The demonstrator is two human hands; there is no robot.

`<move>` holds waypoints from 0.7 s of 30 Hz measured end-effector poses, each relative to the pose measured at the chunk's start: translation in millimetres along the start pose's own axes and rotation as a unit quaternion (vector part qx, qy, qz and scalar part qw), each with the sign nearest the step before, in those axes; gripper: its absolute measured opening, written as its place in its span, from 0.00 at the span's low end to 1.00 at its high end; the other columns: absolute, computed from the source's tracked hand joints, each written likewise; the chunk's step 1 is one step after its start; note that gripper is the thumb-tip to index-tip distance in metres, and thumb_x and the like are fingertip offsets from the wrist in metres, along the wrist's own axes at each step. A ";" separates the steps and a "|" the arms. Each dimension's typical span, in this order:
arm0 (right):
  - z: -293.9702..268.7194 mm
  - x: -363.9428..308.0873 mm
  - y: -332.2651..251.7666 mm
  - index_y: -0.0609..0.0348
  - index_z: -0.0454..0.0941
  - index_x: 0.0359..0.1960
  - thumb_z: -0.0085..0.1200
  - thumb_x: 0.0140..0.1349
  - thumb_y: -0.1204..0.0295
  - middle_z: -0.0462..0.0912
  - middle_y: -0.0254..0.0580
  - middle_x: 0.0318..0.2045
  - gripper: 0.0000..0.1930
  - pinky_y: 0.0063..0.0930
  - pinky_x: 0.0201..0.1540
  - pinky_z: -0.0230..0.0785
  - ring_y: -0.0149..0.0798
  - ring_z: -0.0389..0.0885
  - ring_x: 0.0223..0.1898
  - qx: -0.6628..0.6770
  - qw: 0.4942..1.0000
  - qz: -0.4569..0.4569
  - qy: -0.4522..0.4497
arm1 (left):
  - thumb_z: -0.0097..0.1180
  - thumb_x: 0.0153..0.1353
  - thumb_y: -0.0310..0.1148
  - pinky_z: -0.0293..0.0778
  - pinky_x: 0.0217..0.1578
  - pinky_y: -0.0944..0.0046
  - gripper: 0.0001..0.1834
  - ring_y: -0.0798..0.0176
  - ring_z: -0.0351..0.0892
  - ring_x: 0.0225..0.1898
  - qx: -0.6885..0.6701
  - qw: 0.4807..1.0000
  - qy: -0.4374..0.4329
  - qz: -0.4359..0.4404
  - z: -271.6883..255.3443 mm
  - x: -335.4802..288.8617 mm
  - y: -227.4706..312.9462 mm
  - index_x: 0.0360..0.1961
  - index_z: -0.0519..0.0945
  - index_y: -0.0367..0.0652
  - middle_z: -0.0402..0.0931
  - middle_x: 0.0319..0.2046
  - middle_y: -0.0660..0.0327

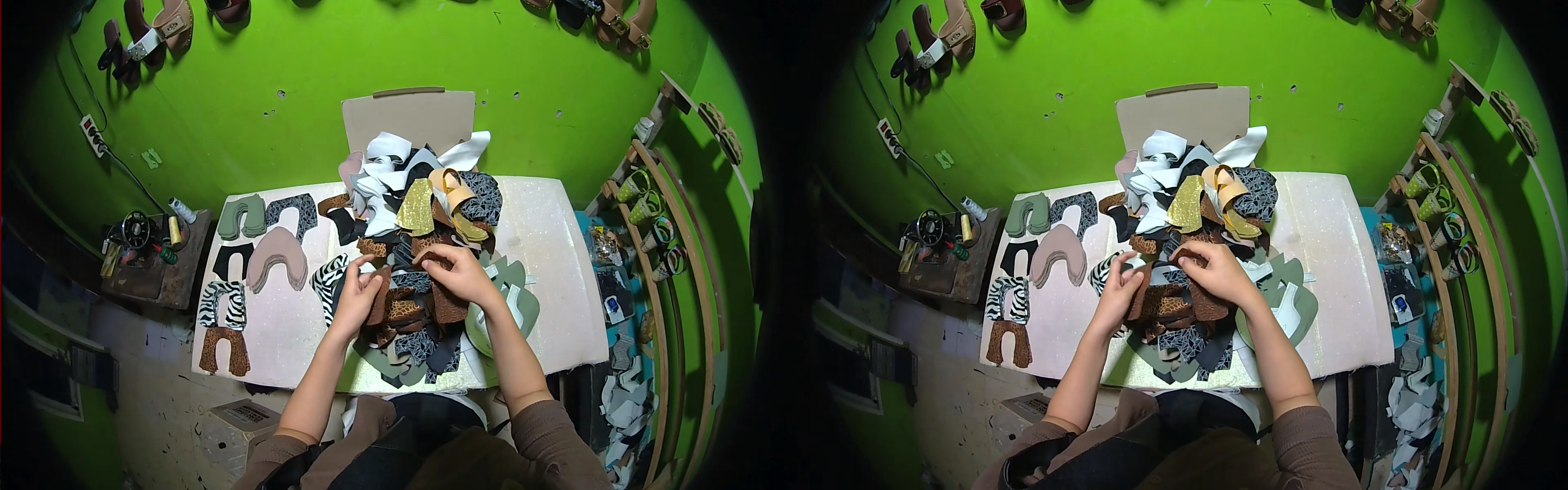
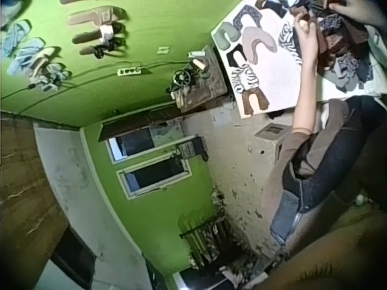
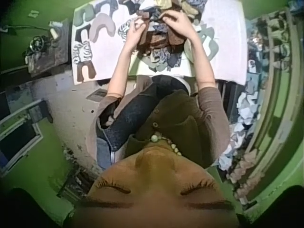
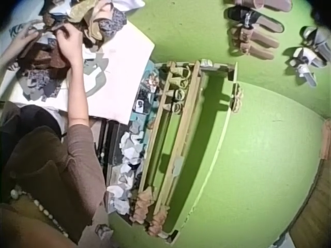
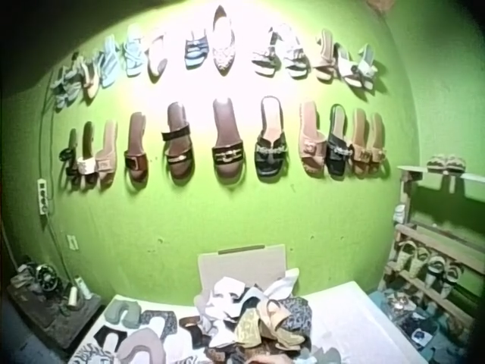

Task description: Sorting and pairing various patterned shoe upper components on a workbench.

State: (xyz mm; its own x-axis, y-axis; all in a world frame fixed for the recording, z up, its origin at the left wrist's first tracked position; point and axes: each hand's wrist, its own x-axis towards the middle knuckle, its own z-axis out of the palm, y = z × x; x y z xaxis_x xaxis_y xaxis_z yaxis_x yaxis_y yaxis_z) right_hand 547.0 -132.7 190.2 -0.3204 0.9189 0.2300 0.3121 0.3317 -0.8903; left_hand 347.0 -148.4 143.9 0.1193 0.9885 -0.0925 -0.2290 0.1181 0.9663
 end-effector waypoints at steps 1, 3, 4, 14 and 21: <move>-0.4 0.2 -0.3 0.63 0.76 0.35 0.49 0.55 0.73 0.80 0.42 0.29 0.09 0.25 0.39 0.67 0.32 0.76 0.31 0.009 1.000 -0.008 -0.019 | 0.43 0.63 0.28 0.67 0.35 0.74 0.17 0.72 0.71 0.31 0.000 1.000 0.000 0.000 -3.0 0.9 1.9 0.53 0.62 0.44 0.72 0.31 0.61; -2.8 0.0 -2.4 0.63 0.76 0.34 0.49 0.55 0.73 0.79 0.41 0.31 0.08 0.25 0.40 0.67 0.32 0.76 0.34 0.017 0.999 -0.018 -0.024 | 0.40 0.66 0.33 0.63 0.26 0.75 0.16 0.74 0.64 0.20 -0.101 0.966 -0.115 -0.208 -15.3 2.0 8.5 0.54 0.63 0.46 0.68 0.25 0.64; -4.1 -0.1 -2.9 0.64 0.76 0.33 0.49 0.55 0.73 0.78 0.41 0.32 0.08 0.25 0.42 0.66 0.32 0.75 0.36 0.025 0.999 -0.028 -0.029 | 0.36 0.66 0.40 0.57 0.21 0.74 0.18 0.75 0.54 0.15 -0.278 0.901 -0.139 -0.303 -21.7 4.3 4.4 0.54 0.65 0.46 0.63 0.21 0.65; 0.6 -0.5 0.2 0.63 0.76 0.34 0.48 0.56 0.73 0.77 0.42 0.32 0.08 0.26 0.42 0.66 0.36 0.75 0.36 0.040 0.999 -0.004 -0.009 | 0.28 0.62 0.59 0.65 0.46 0.57 0.34 0.53 0.70 0.45 -0.570 0.809 -0.083 -0.114 -11.1 -3.4 2.2 0.61 0.47 0.46 0.63 0.53 0.47; 14.6 8.6 -7.5 0.64 0.76 0.38 0.49 0.59 0.72 0.78 0.39 0.33 0.09 0.25 0.43 0.66 0.31 0.75 0.37 0.022 0.998 -0.057 -0.021 | 0.56 0.57 0.35 0.59 0.56 0.64 0.38 0.59 0.62 0.57 -0.010 0.986 -0.107 0.124 -7.7 -8.4 -4.4 0.63 0.49 0.38 0.62 0.56 0.48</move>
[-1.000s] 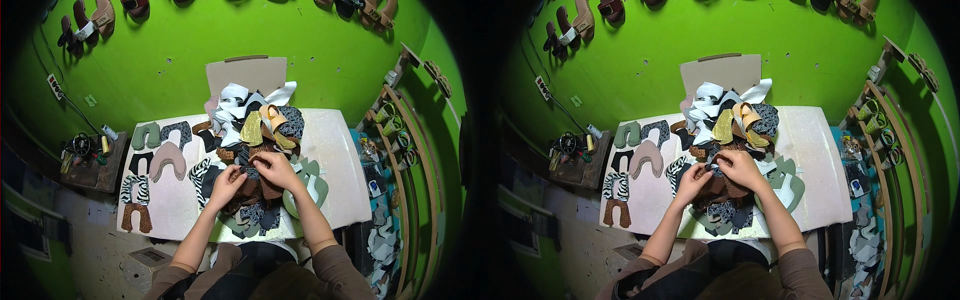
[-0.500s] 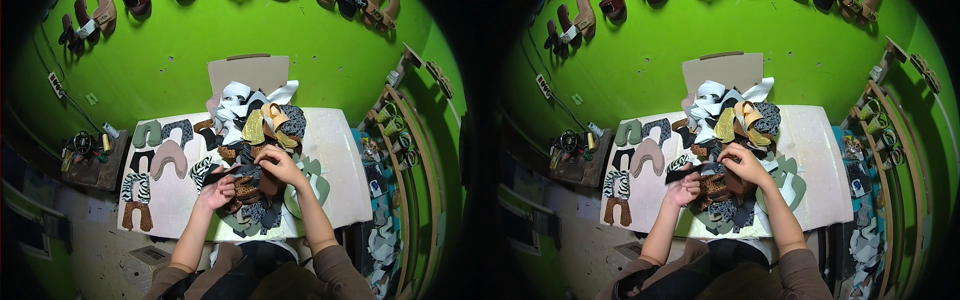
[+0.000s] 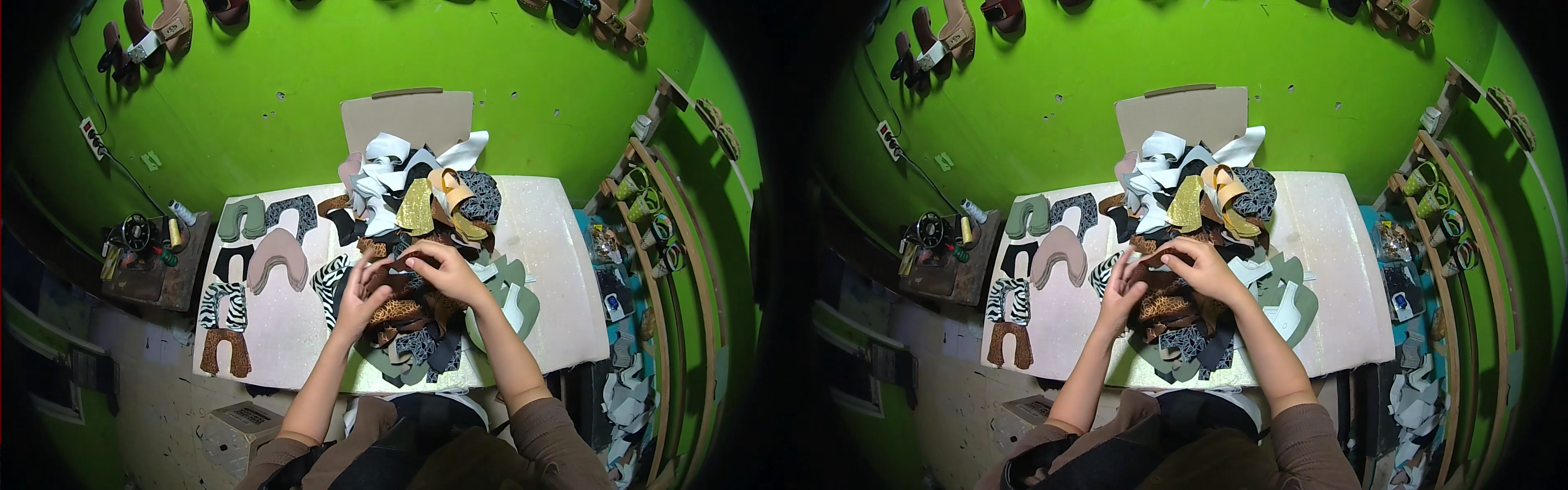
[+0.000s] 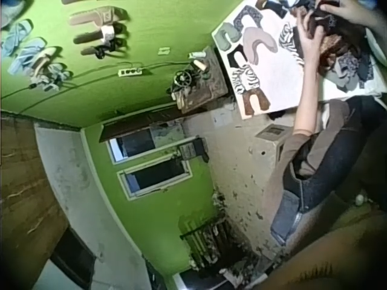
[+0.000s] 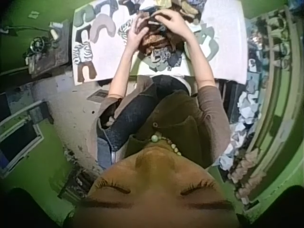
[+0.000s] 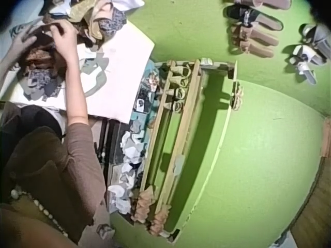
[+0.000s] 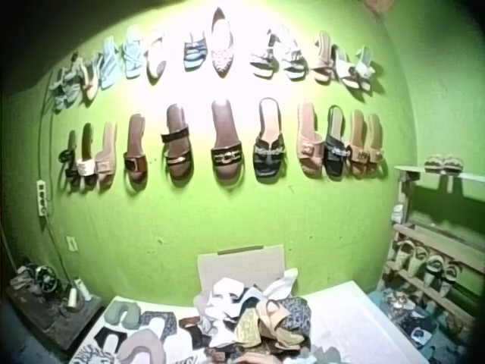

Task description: Sorting and pairing various patterned shoe upper components on a workbench.

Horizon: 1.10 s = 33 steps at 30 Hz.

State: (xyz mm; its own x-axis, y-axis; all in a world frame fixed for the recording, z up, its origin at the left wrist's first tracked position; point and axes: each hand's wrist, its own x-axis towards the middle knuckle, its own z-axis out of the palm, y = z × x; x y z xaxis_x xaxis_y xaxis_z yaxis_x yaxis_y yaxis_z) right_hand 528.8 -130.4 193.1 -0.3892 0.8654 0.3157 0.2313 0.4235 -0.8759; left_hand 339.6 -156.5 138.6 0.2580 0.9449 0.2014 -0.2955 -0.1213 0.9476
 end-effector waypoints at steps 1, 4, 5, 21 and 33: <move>1.9 1.4 -1.2 0.64 0.76 0.38 0.49 0.59 0.72 0.78 0.39 0.33 0.09 0.25 0.42 0.66 0.31 0.76 0.37 0.037 0.999 0.007 0.002 | 0.56 0.57 0.33 0.62 0.54 0.65 0.34 0.60 0.66 0.54 0.022 1.000 0.004 -0.013 -1.8 1.2 -5.2 0.60 0.55 0.36 0.65 0.54 0.49; 5.7 5.7 4.5 0.65 0.75 0.38 0.49 0.60 0.71 0.78 0.37 0.32 0.10 0.24 0.41 0.68 0.30 0.77 0.36 0.104 0.994 0.030 0.009 | 0.55 0.57 0.30 0.66 0.50 0.67 0.25 0.63 0.72 0.47 -0.014 0.997 0.018 -0.072 -6.6 3.9 -6.7 0.55 0.63 0.35 0.71 0.47 0.51; 6.7 7.1 5.3 0.65 0.74 0.40 0.49 0.61 0.70 0.78 0.36 0.32 0.11 0.22 0.40 0.68 0.28 0.77 0.35 0.134 0.990 0.046 0.016 | 0.55 0.57 0.30 0.68 0.49 0.66 0.22 0.63 0.75 0.43 -0.074 0.990 0.027 -0.118 -9.2 4.2 -5.5 0.52 0.66 0.35 0.73 0.44 0.52; 21.1 -6.9 63.1 0.61 0.76 0.36 0.49 0.59 0.64 0.79 0.46 0.35 0.12 0.31 0.39 0.70 0.42 0.79 0.36 -0.111 0.988 0.102 0.025 | 0.44 0.64 0.33 0.78 0.39 0.59 0.12 0.60 0.78 0.34 -0.236 0.950 0.131 -0.160 -48.5 5.0 23.7 0.43 0.70 0.37 0.74 0.30 0.57; 24.7 -19.8 53.6 0.60 0.75 0.32 0.57 0.51 0.66 0.79 0.49 0.28 0.11 0.34 0.36 0.68 0.48 0.78 0.32 -0.134 0.983 0.103 -0.072 | 0.39 0.67 0.37 0.75 0.35 0.65 0.15 0.64 0.77 0.33 -0.135 0.966 0.162 -0.149 -49.4 11.8 23.0 0.44 0.69 0.36 0.74 0.32 0.58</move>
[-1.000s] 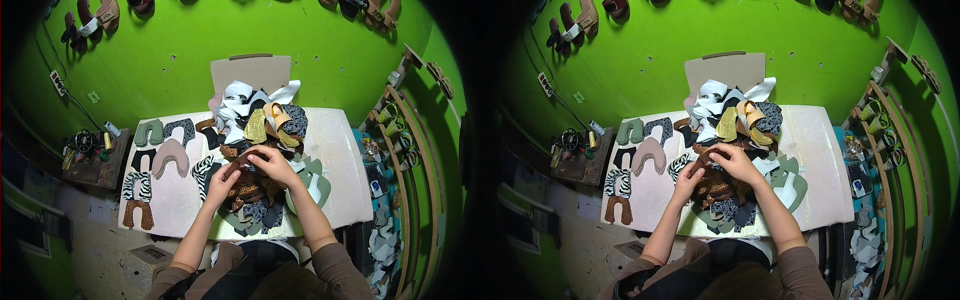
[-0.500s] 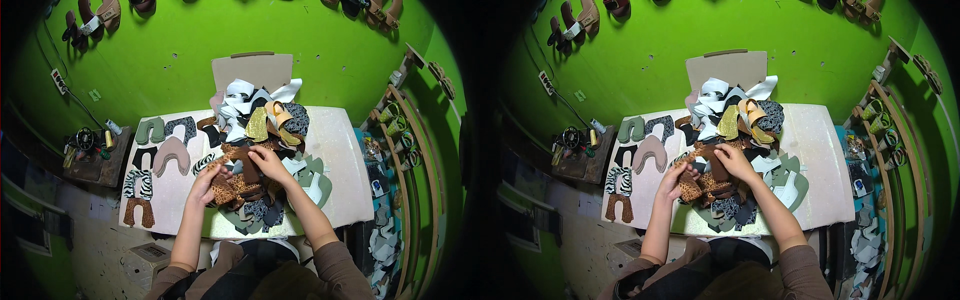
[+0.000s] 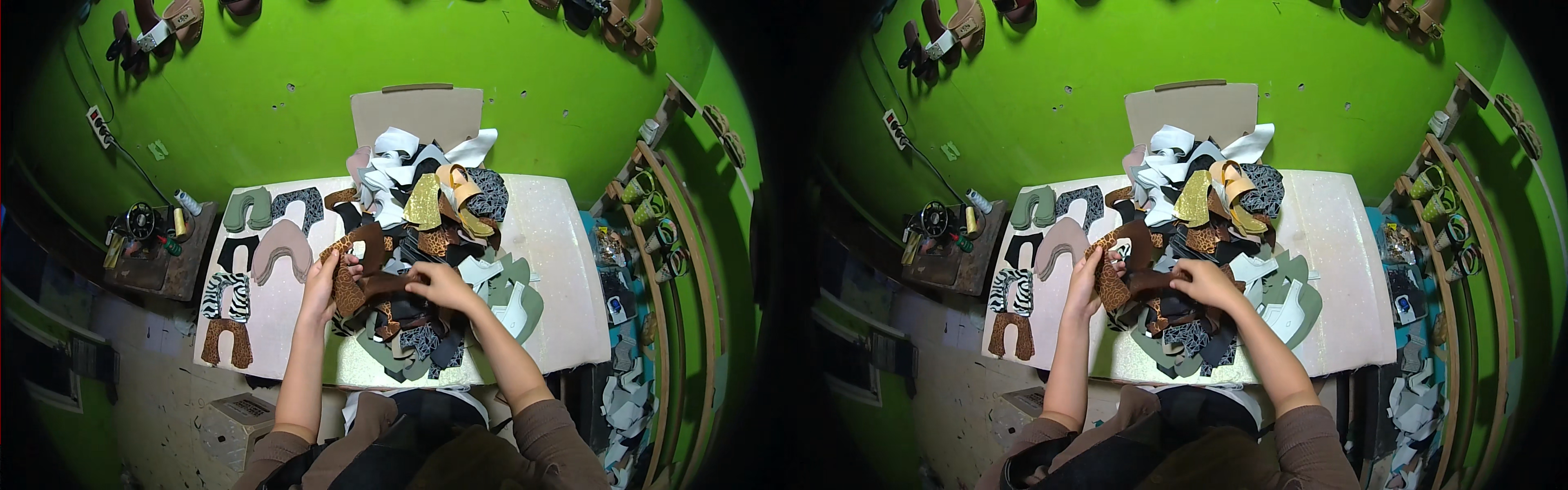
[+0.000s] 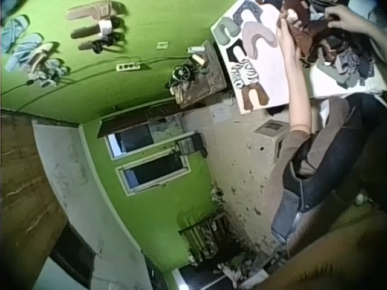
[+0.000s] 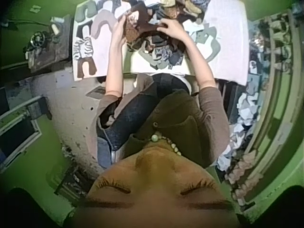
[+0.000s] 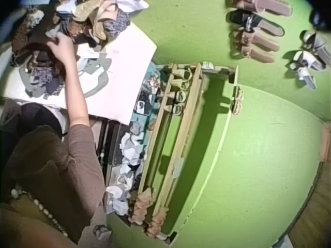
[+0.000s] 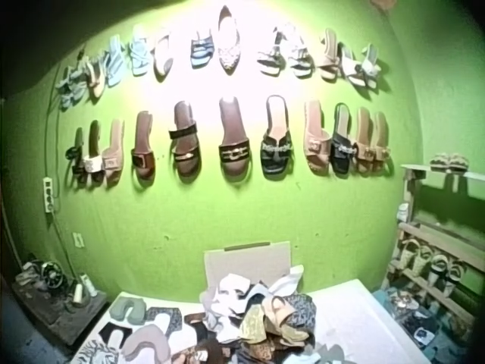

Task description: Sorting and pairing various patterned shoe upper components on a workbench.

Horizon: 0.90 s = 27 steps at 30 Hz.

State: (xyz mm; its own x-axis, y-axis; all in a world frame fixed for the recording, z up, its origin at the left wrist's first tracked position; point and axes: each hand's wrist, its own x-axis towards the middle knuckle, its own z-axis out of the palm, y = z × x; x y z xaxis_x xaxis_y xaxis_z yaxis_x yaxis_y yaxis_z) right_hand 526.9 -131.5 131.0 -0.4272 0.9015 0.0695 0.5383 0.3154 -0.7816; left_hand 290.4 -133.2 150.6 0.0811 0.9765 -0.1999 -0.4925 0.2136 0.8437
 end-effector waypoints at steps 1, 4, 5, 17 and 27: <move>-8.0 1.5 -8.2 0.60 0.76 0.33 0.57 0.52 0.66 0.79 0.49 0.28 0.11 0.33 0.36 0.68 0.46 0.78 0.32 0.031 0.999 0.005 0.009 | 0.38 0.67 0.38 0.75 0.35 0.67 0.16 0.65 0.76 0.33 0.001 1.000 -0.004 0.003 -2.6 -0.4 0.8 0.45 0.70 0.36 0.74 0.32 0.59; -25.9 5.1 -15.3 0.60 0.79 0.36 0.53 0.55 0.69 0.80 0.47 0.31 0.10 0.30 0.38 0.69 0.44 0.79 0.33 -0.016 0.992 -0.075 0.097 | 0.38 0.67 0.38 0.74 0.35 0.67 0.16 0.65 0.76 0.33 -0.001 1.000 0.003 0.011 -6.1 3.0 1.0 0.46 0.70 0.37 0.74 0.32 0.59; -30.2 6.3 -16.9 0.61 0.78 0.38 0.53 0.56 0.70 0.80 0.47 0.32 0.11 0.28 0.39 0.68 0.42 0.79 0.34 -0.054 0.989 -0.079 0.117 | 0.38 0.67 0.38 0.74 0.35 0.67 0.16 0.65 0.76 0.33 -0.003 1.000 0.010 0.017 -7.5 3.6 1.1 0.47 0.70 0.37 0.74 0.32 0.59; -56.4 6.9 -41.2 0.64 0.77 0.34 0.50 0.56 0.77 0.78 0.43 0.28 0.06 0.27 0.34 0.66 0.40 0.76 0.30 0.026 0.944 -0.167 0.285 | 0.38 0.66 0.38 0.74 0.36 0.66 0.17 0.64 0.76 0.33 0.003 1.000 0.014 0.025 -2.9 4.5 -1.2 0.47 0.70 0.36 0.75 0.34 0.57; -56.4 13.7 -93.5 0.66 0.74 0.42 0.45 0.63 0.73 0.78 0.36 0.31 0.10 0.19 0.30 0.72 0.25 0.75 0.28 0.398 0.888 -0.099 0.207 | 0.37 0.67 0.38 0.73 0.43 0.66 0.19 0.61 0.75 0.41 -0.001 0.999 -0.049 0.010 14.8 13.3 -7.6 0.51 0.67 0.35 0.73 0.45 0.52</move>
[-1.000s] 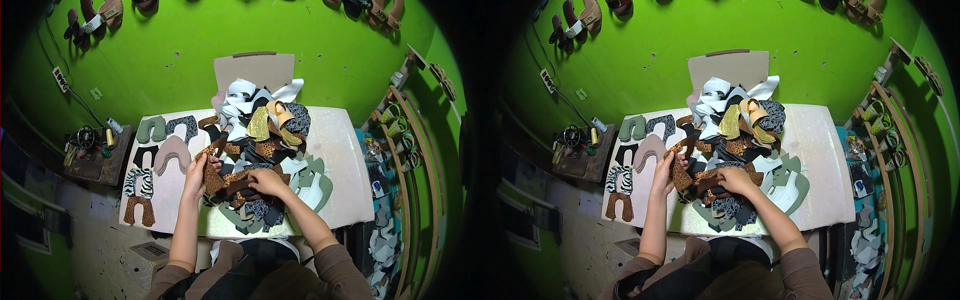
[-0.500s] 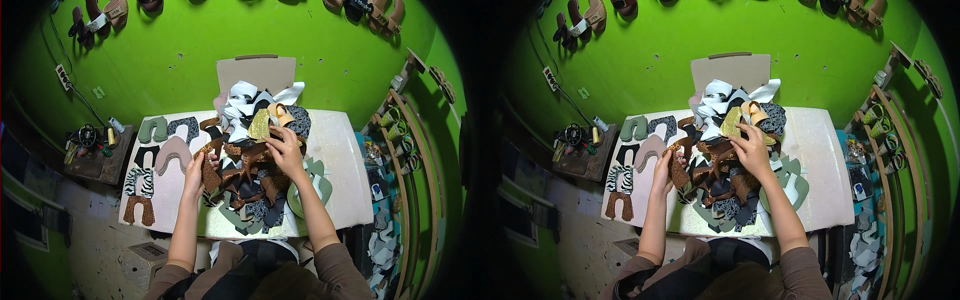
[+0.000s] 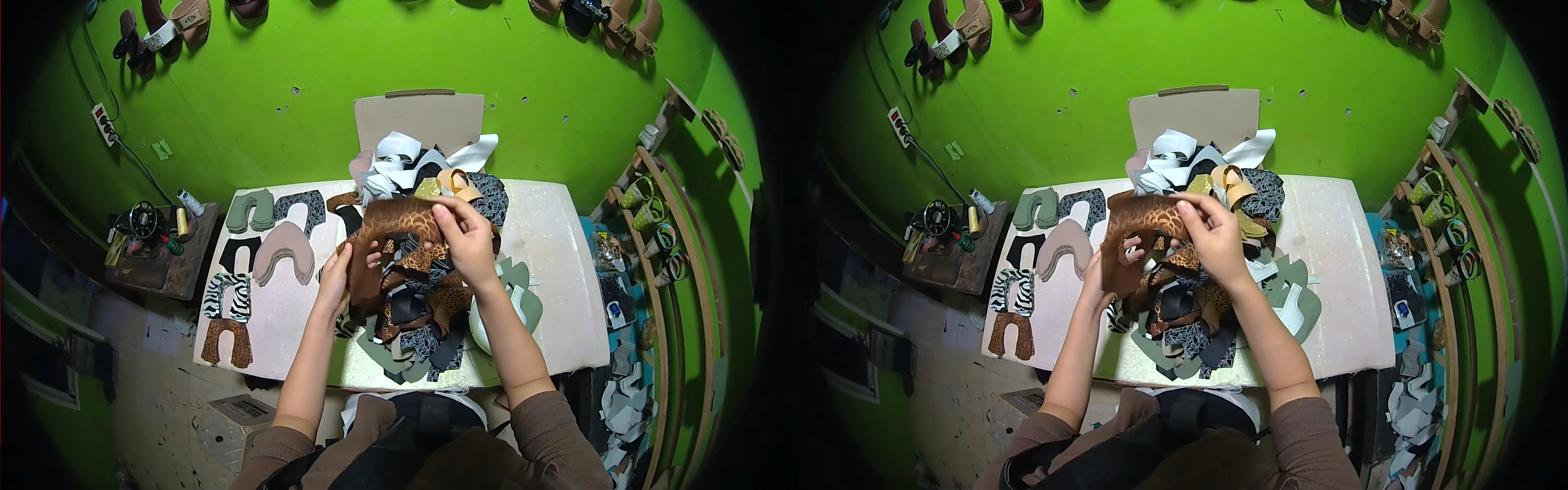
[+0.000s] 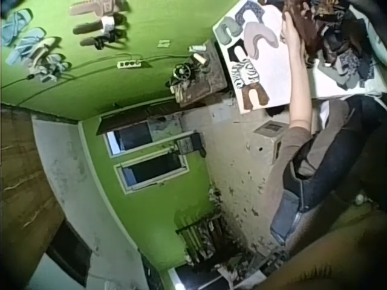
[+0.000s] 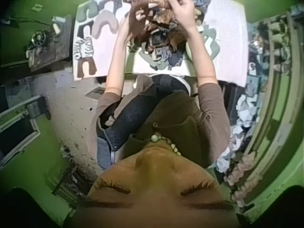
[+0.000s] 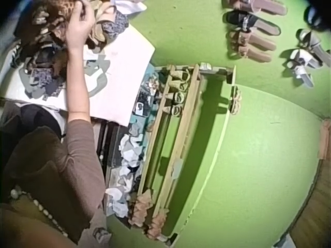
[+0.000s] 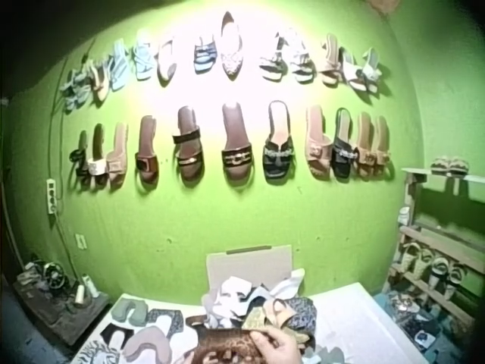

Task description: Sorting and pairing various patterned shoe upper components on a workbench.

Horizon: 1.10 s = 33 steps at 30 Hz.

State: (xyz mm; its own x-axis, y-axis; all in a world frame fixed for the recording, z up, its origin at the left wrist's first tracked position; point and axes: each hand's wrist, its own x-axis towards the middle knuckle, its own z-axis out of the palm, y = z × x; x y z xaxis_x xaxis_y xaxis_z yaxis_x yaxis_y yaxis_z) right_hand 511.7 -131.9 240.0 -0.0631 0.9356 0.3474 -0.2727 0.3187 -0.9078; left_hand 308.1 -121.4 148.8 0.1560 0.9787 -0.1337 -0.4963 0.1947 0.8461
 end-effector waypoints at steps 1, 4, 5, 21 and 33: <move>-0.2 4.0 6.1 0.67 0.73 0.42 0.45 0.64 0.72 0.78 0.36 0.31 0.11 0.18 0.29 0.73 0.23 0.74 0.28 -0.002 1.000 0.000 0.013 | 0.37 0.66 0.39 0.72 0.43 0.65 0.20 0.60 0.75 0.42 -0.027 0.999 -0.018 0.006 -2.6 3.8 -5.9 0.51 0.67 0.35 0.73 0.45 0.52; -2.4 8.3 31.3 0.69 0.70 0.43 0.44 0.64 0.72 0.77 0.37 0.30 0.12 0.18 0.29 0.74 0.23 0.75 0.27 0.023 0.998 0.048 0.042 | 0.35 0.67 0.42 0.71 0.44 0.64 0.22 0.60 0.75 0.42 -0.084 0.994 -0.067 0.002 2.5 0.2 -3.6 0.52 0.66 0.34 0.73 0.45 0.52; -7.6 7.7 45.3 0.70 0.70 0.42 0.44 0.64 0.72 0.78 0.38 0.30 0.12 0.19 0.29 0.74 0.24 0.75 0.28 0.003 0.996 0.063 0.056 | 0.34 0.67 0.45 0.71 0.45 0.63 0.25 0.61 0.74 0.42 -0.114 0.989 -0.095 -0.009 6.2 -3.6 -0.1 0.52 0.65 0.33 0.72 0.46 0.53; -19.1 -5.9 55.7 0.58 0.73 0.42 0.54 0.53 0.68 0.74 0.45 0.42 0.15 0.38 0.53 0.60 0.47 0.69 0.48 -0.413 0.880 -0.184 -0.143 | 0.40 0.66 0.38 0.69 0.35 0.72 0.16 0.72 0.72 0.31 0.207 0.962 -0.177 -0.012 14.7 -3.8 4.8 0.46 0.70 0.37 0.76 0.36 0.62; -13.0 -2.0 58.5 0.60 0.73 0.27 0.56 0.50 0.69 0.73 0.41 0.34 0.08 0.34 0.45 0.64 0.44 0.72 0.40 -0.400 0.887 -0.173 -0.152 | 0.40 0.66 0.39 0.72 0.36 0.70 0.19 0.68 0.75 0.34 0.220 0.962 -0.161 -0.017 20.3 -11.9 9.7 0.51 0.68 0.36 0.76 0.37 0.59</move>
State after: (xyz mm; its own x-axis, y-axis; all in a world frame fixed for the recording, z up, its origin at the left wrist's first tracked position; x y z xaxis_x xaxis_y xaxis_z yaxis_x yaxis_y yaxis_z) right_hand 508.3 -113.1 183.1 -0.3967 0.7159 0.5745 0.4347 0.6977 -0.5694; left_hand 318.7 -132.4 169.1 0.4571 0.8876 -0.0574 -0.0882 0.1095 0.9901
